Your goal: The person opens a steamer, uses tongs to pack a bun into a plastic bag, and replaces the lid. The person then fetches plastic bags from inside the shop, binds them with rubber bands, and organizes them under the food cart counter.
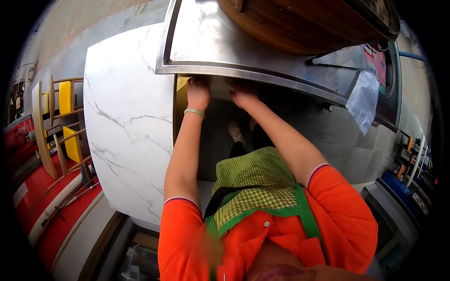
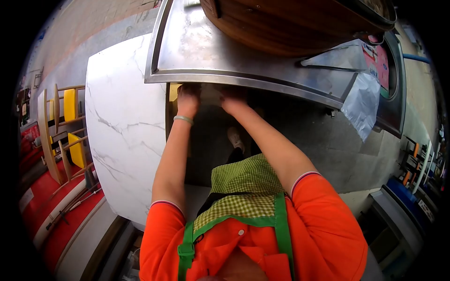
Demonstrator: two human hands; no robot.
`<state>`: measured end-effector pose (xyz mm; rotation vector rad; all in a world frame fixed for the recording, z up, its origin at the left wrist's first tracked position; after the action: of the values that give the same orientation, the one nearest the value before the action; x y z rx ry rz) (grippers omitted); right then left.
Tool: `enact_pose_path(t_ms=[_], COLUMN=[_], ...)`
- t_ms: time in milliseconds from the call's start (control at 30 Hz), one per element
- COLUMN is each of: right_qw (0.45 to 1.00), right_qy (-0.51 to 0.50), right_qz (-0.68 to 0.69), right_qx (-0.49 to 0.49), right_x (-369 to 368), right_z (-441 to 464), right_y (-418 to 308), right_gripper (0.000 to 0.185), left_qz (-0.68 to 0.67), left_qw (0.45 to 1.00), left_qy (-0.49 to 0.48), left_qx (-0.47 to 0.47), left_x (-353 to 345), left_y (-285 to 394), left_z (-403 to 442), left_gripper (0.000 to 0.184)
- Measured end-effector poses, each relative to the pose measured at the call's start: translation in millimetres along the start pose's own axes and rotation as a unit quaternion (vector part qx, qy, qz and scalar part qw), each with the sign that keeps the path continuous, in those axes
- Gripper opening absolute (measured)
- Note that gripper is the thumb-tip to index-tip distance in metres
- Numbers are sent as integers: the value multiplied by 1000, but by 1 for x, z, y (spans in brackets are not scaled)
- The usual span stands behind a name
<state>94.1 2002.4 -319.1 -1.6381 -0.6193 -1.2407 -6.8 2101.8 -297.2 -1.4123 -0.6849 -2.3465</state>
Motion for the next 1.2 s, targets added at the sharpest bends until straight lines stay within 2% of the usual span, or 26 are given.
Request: enact_pose_path(t_ms=[67, 167, 233, 300, 333, 400, 433, 500, 533, 600, 633, 700, 733, 767, 833, 867, 900, 933, 1000, 1033, 1067, 1100, 1133, 1200], right_qw=[999, 995, 992, 990, 989, 972, 971, 964, 961, 949, 942, 929, 919, 913, 895, 894, 892, 891, 887, 886, 863, 834, 832, 788], right_qy=[24, 81, 116, 61, 66, 140, 144, -69, -79, -91, -93, -113, -123, -123, -135, -138, -140, -133, -104, -98, -73, -49, -41, 26], right_qz=[-25, -52, -55, -105, -108, -117, -118, -37, 7, 60, 69, 93, 97, 113, 137, 154, 172, 181, 209, 216, 273, 329, 336, 400], right_qx=[13, 9, -7, -69, -72, -146, -149, -254, -267, -296, -314, -340, -362, -373, -402, -398, -394, -396, -398, -398, -418, -440, -440, -467], right_x=[6, 9, 13, 7, 8, 24, 26, -11, -9, -2, 3, 9, 6, 4, 3, 2, -1, -4, -2, 3, 6, 10, 16, 28], right_z=[-5, -8, -13, -22, -28, -49, -61, -103, -122, -169, -193, -248, -277, -307, -365, -390, -415, -439, -482, -502, -522, -548, -571, -629], right_y=[5, 13, 20, 39, 46, 80, 93, 140, 151, 174, 184, 205, 218, 230, 250, 259, 267, 275, 299, 313, 327, 340, 358, 400], right_gripper=[47, 50, 50, 47, 47, 40, 40, 36, 33, 29, 28, 27, 26, 26, 26, 26, 26, 26, 23, 23, 23, 22, 22, 23], left_qz=[-7, 15, 111, 121, 133, 131, 118, 99, 77, 142, 142, 123, 71, 19, -125, -164, -173, -169, -118, -114, -114, -109, -105, -45], left_qw=[1000, 999, 987, 988, 987, 986, 983, 979, 979, 986, 986, 978, 977, 972, 960, 959, 961, 964, 976, 978, 952, 905, 909, 871], left_qy=[7, -33, -113, -77, -44, -60, -85, -107, -125, -38, -36, 77, 69, 60, -63, -54, -43, -43, -7, -5, -134, -262, -261, -345], left_qx=[-4, -5, 35, 53, 74, 88, 113, 145, 139, 85, 78, 152, 189, 225, 243, 227, 210, 201, 185, 177, 250, 318, 309, 347], left_x=[2, -3, -17, -7, 2, 7, 3, 6, 9, 32, 40, 84, 87, 85, 32, 17, 7, -14, -58, -62, -85, -104, -97, -78], left_y=[-6, -8, -19, -23, -28, -29, -34, -32, -30, -18, -8, 4, 13, 27, 67, 94, 115, 118, 117, 121, 115, 118, 139, 173], left_z=[0, 1, -3, -1, 0, 0, -3, -8, -11, -14, -18, -28, -38, -50, -70, -68, -59, -53, -51, -47, -55, -73, -71, -105], left_gripper=[16, 18, 19, 19, 20, 24, 28, 35, 39, 44, 44, 48, 46, 45, 38, 38, 44, 44, 59, 59, 59, 59, 59, 63])
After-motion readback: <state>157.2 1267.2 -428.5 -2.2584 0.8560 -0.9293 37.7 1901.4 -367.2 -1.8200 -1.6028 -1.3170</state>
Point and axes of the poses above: each hand's wrist, its own z-axis towards the middle knuckle, its own x-axis out of the back of the hand, y = z × x, the point moved 10 cm from there along z, towards the middle knuckle, and after that the axes turned 9 degrees about y, right-handed, at the moved point
